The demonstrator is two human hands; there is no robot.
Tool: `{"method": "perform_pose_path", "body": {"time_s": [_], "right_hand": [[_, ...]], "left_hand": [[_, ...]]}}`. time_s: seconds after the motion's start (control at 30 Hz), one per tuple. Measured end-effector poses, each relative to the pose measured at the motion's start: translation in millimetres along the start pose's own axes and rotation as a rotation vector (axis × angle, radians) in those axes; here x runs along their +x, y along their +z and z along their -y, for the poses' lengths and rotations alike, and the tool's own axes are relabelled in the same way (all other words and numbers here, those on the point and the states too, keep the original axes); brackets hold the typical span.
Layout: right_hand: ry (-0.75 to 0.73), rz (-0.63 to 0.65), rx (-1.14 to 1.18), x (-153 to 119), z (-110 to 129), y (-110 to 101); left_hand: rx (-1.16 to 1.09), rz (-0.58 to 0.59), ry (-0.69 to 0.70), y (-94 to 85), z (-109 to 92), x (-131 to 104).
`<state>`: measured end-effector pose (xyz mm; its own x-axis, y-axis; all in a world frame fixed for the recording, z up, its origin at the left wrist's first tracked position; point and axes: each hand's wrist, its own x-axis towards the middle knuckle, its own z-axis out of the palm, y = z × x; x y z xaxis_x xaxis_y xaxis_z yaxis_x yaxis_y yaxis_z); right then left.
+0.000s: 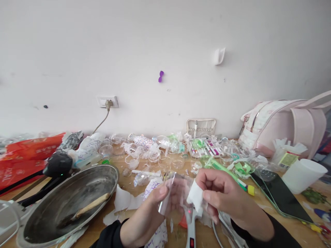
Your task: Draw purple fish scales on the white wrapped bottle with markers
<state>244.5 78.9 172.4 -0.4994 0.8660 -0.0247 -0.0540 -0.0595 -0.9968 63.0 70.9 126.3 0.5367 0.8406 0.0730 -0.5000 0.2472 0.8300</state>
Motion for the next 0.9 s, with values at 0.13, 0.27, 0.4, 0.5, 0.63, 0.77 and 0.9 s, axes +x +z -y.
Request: {"method": "perform_pose_path", "body": {"time_s": [0.13, 0.27, 0.4, 0.5, 0.63, 0.77, 0.9], "right_hand": [[-0.014, 0.020, 0.142, 2, -3, -5], [-0.060, -0.101, -0.080, 4, 0, -8], [-0.198, -0.337, -0.595, 2, 5, -5], [-0.177, -0.456, -1.012, 2, 3, -2], [-0.218, -0.349, -1.121, 7, -3, -2], [-0.297, -0.173, -0.919, 5, 0, -1], [-0.211, -0.020, -0.353, -3, 3, -4]], "left_hand": [[-0.065, 0.018, 0.018, -1.7, -1, 0], [0.010, -0.044, 0.025, -4.2, -1, 0], [0.220, -0.183, 0.093, -2.7, -3, 3], [0.298, -0.234, 0.125, -1.1, -4, 5], [0.242, -0.197, 0.089, -2.0, -2, 3], [0.036, -0.129, 0.016, -5.9, 0, 2], [-0.270, 0.003, -0.045, -11.3, -5, 6]]}}
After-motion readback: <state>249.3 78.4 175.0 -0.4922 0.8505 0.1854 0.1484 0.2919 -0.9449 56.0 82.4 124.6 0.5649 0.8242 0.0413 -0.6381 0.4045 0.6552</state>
